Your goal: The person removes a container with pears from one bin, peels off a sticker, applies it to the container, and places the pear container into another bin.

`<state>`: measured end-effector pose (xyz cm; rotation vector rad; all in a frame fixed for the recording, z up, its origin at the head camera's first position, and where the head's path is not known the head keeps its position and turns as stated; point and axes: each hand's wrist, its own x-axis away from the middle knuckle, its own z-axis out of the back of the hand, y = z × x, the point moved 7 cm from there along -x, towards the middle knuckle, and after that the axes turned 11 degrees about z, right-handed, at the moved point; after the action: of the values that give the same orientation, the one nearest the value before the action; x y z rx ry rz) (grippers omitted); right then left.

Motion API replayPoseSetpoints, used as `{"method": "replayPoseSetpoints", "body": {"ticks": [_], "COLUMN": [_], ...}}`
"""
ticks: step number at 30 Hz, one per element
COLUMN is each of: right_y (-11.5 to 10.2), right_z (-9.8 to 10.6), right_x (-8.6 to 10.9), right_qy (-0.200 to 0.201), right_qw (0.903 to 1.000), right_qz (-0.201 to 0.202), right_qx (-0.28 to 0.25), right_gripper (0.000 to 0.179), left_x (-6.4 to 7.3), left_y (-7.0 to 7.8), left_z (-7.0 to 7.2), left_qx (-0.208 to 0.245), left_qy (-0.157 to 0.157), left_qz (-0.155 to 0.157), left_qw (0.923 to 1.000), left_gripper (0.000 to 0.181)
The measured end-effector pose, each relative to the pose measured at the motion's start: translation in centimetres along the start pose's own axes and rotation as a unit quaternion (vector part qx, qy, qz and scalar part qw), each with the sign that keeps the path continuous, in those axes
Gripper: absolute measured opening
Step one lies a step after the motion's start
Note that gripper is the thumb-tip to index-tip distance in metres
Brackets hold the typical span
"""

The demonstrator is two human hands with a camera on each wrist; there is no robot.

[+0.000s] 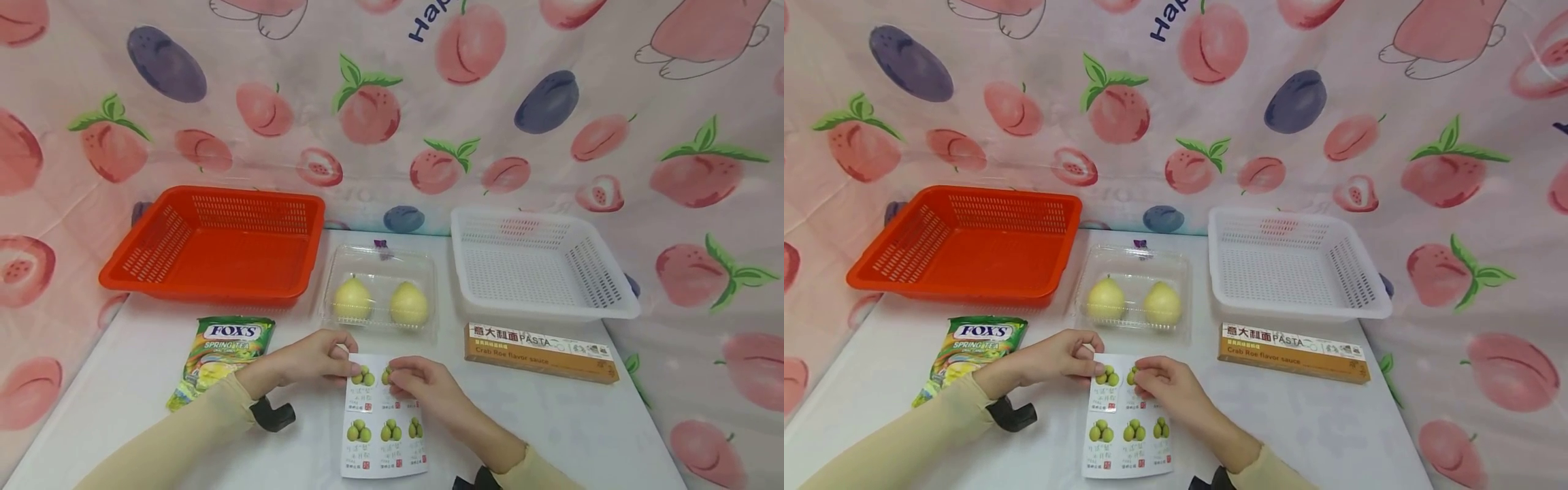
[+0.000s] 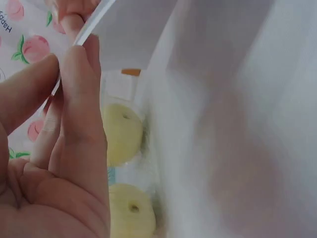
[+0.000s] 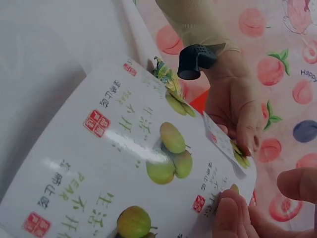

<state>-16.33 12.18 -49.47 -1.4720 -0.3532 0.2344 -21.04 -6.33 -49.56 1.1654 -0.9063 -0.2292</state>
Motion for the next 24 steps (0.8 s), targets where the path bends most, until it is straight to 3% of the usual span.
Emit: {"method": "replayPoseSetpoints", "body": {"ticks": [7,24], "right_y": [0.6,0.8], "right_z": [-0.7,-1.7], "right_x": [-0.6,-1.2], "right_qy": [-0.008,0.010], "right_qw": [0.9999,0.9993], "right_qz": [-0.010,-0.022], "right_qx": [0.007,-0.030], "right_gripper": [0.033,0.024], "left_x": [0.2,0.4], "left_y": [0.6,0.1], "left_z": [-0.4,-0.3], "left_qx": [0.014,0.037], "left_qy": [-0.004,0.001], "left_qz": [-0.007,-0.006], "left_qw": [0.9999,0.9993], "left_gripper": [0.036,0.032]}}
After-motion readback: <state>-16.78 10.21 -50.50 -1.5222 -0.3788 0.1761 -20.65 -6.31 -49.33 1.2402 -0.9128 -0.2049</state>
